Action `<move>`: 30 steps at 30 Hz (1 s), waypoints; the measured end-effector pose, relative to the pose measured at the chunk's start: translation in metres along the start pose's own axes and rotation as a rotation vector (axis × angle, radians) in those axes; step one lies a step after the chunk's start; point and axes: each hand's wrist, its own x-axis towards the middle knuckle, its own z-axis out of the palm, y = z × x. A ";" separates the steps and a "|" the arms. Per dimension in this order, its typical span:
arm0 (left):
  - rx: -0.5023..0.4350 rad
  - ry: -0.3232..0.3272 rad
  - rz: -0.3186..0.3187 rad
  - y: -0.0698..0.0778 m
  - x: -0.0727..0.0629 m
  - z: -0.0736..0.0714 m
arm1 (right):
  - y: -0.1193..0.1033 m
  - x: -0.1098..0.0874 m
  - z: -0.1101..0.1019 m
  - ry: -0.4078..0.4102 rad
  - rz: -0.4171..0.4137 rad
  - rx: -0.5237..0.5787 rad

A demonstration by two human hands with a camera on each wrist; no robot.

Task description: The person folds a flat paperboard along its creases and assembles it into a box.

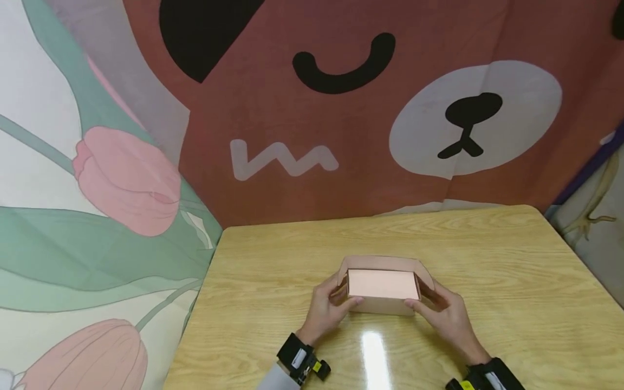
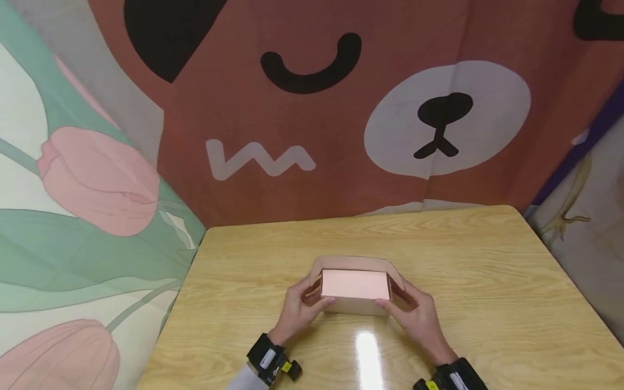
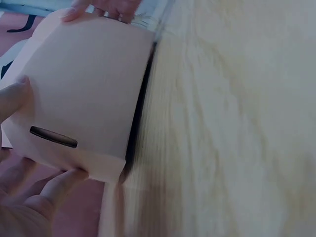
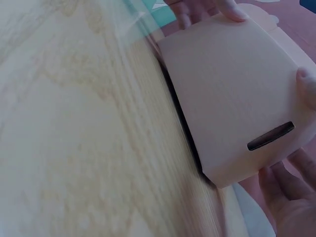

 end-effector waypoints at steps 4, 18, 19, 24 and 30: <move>0.083 -0.034 0.002 0.003 0.001 0.000 | 0.001 -0.002 0.003 0.009 -0.050 0.009; 0.396 -0.130 -0.054 0.014 -0.006 0.001 | -0.009 -0.005 0.003 0.098 -0.236 -0.250; 0.398 -0.134 -0.055 0.014 -0.006 0.001 | -0.010 -0.003 0.003 0.109 -0.248 -0.227; 0.374 -0.148 -0.056 0.016 -0.006 -0.001 | -0.014 0.001 -0.003 0.092 -0.253 -0.088; 0.324 -0.154 -0.051 0.012 -0.004 -0.007 | -0.014 0.008 -0.017 -0.051 -0.159 -0.073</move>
